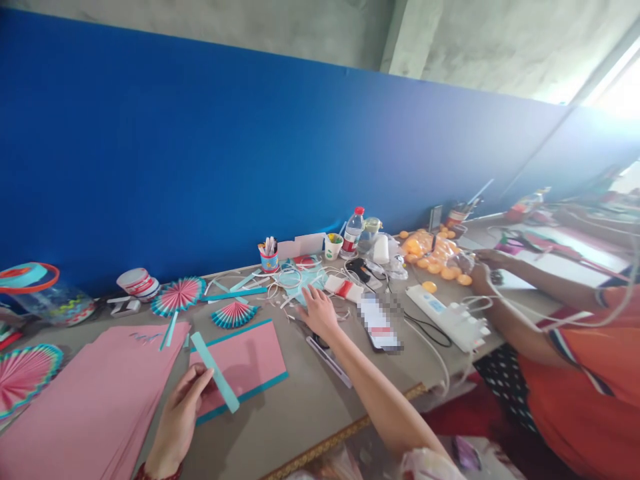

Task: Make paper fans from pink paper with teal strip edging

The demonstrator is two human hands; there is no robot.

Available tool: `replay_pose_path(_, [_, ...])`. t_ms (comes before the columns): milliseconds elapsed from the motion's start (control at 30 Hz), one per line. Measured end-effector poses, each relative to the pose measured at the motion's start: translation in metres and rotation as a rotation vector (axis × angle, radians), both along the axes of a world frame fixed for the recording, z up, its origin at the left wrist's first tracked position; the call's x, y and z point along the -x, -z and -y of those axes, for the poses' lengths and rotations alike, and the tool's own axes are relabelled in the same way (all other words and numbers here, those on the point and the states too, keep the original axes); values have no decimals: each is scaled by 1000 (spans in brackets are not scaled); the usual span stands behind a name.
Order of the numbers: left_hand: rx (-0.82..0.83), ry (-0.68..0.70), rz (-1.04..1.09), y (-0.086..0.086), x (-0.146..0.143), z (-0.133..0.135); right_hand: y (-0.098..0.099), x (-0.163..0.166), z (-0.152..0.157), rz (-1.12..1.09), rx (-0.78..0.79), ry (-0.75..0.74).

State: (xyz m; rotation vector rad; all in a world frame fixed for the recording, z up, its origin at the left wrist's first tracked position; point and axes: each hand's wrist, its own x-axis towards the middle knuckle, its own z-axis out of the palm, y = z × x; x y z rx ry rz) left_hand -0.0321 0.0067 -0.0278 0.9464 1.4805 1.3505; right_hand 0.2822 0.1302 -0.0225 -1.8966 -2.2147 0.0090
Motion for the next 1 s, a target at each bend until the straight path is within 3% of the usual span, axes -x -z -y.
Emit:
replay_pose_path(167, [25,174,67,5,2,-1,9,-14,29,-1,-3,13])
replay_pose_path(367, [-8,160,64,3,-1,0,22,-19,60,-4,-67,-1])
replay_pose_path(600, [-45,168,84,2,-3,-1,33,-14,72,24,8,-90])
replay_pose_path(733, [-45,155,80,4,-1,-1,34,-14,69,-60,-73,-91])
replay_pose_path(900, [-38,153,82,3,3,1,30,-31,74,-305,-308,-8])
replay_pose_path(1000, [-45,182,92,3,1,1,23,-42,85,-298,-308,-1])
